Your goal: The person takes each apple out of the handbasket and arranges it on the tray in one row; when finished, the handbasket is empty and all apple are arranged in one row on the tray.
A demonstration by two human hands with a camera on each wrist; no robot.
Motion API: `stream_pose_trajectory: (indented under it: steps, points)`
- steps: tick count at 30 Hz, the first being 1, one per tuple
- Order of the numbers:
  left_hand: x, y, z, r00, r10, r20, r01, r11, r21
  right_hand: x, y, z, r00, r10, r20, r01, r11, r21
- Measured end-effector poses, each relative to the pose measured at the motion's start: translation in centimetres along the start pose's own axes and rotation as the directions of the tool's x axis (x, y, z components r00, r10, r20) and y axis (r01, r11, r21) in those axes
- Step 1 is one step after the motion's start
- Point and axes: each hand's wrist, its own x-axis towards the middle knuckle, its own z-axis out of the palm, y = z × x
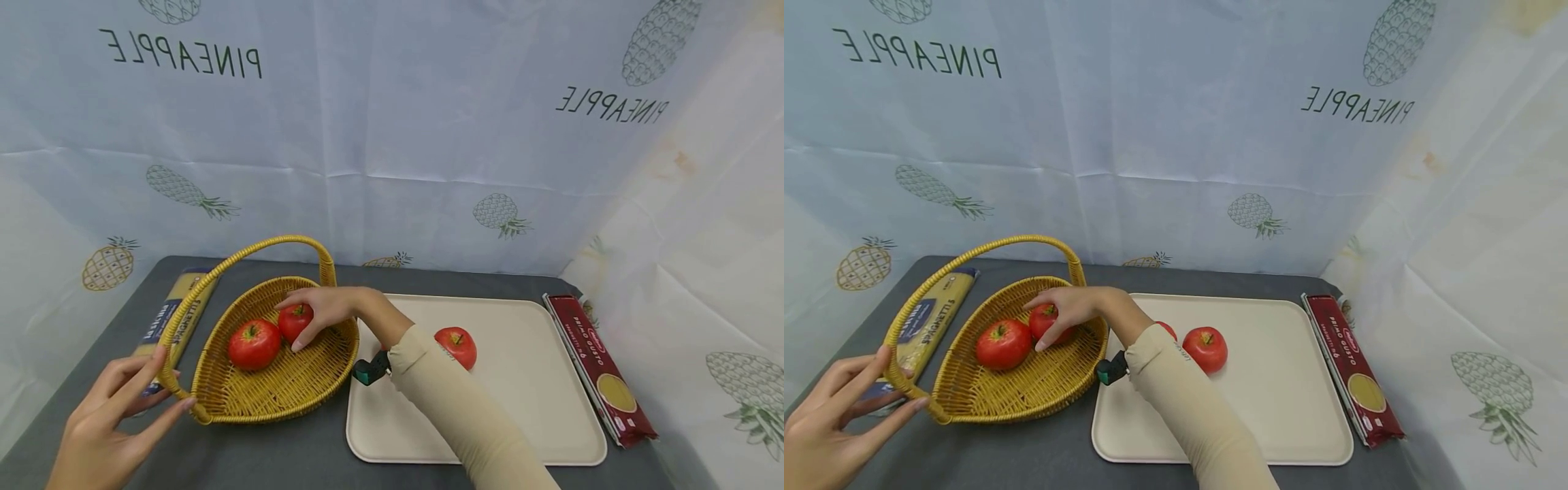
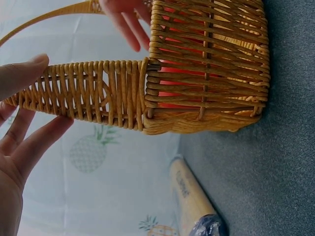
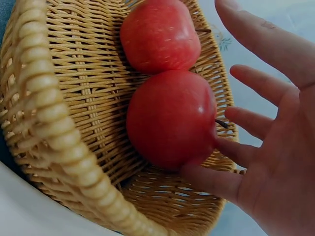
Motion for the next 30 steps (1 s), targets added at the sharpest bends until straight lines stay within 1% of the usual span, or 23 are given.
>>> stream_pose_trajectory:
  steps: [6,12,21,30]
  points:
    - [0.03,0.07,0.00,1.000,0.002,-0.002,-0.002,1.000,0.005,0.39,0.20,0.29,1.000,0.027,0.012,-0.027,1.000,-0.011]
    - [0.06,0.09,-0.03,1.000,0.000,-0.001,0.000,1.000,-0.002,0.49,0.11,0.16,0.999,0.041,0.029,-0.040,0.999,-0.029]
    - [-0.03,0.03,-0.03,1.000,-0.008,0.000,0.008,1.000,0.005,0.51,-0.49,-0.08,0.996,0.063,0.061,-0.056,0.992,-0.116]
    - [-0.01,0.27,-0.03,1.000,-0.027,0.005,0.027,1.000,0.013,0.32,-0.44,-0.04,0.994,0.071,0.089,-0.061,0.992,-0.114]
